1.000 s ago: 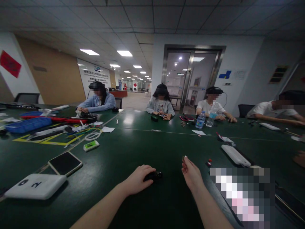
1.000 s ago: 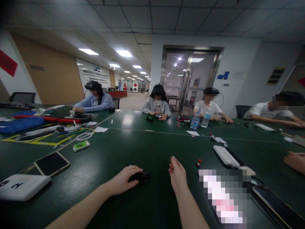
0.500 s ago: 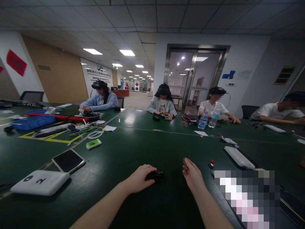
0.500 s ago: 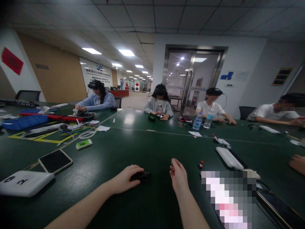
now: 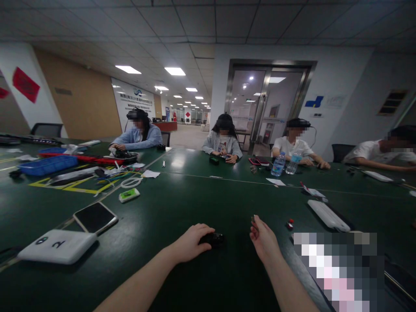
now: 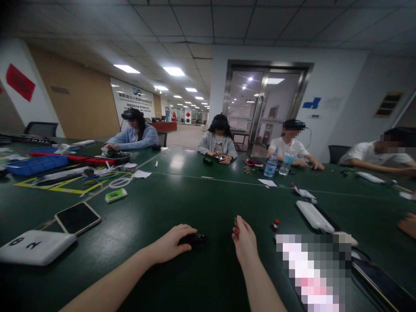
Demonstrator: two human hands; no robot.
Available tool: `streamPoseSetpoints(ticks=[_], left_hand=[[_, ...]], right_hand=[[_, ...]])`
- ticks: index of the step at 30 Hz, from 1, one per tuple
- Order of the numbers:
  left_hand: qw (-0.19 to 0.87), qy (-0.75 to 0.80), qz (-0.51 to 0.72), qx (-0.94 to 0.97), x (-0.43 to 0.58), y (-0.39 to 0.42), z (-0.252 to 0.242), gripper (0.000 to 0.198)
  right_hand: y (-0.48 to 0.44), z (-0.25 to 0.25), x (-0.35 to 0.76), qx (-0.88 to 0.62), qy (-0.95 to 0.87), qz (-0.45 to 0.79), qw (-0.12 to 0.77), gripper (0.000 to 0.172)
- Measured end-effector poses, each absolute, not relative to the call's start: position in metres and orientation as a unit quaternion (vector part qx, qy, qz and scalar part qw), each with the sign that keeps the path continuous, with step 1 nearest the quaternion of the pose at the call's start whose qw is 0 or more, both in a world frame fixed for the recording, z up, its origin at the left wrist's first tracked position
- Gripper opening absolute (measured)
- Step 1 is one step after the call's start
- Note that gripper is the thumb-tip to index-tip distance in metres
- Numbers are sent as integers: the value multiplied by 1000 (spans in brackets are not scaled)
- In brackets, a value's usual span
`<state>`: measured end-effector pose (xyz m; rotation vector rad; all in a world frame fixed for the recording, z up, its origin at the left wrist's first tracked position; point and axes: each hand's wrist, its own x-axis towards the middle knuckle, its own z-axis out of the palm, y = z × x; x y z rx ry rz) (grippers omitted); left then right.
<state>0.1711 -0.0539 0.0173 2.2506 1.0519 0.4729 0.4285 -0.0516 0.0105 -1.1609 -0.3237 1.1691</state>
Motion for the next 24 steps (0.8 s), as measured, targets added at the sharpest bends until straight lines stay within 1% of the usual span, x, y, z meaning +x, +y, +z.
streamPoseSetpoints(ticks=[5,11,14,18,21,24], left_hand=[[313,399,178,843,171,-55,20,49],[323,400,175,840,170,-54,19,49],[322,397,175,841,170,-54,18,50],[324,400,173,840,169,-52,16,50],[326,399,172,840,170,-53,17,50],[325,404,172,838,171,-54,21,49]], right_hand=[[-51,8,430,-519,-152,519,662,17],[-51,9,430,-528,-161,519,653,15],[-51,7,431,-534,-172,517,647,17],[-51,3,433,-547,-200,505,637,21],[-53,5,430,-562,-223,486,631,29],[-57,12,423,-585,-290,438,618,32]])
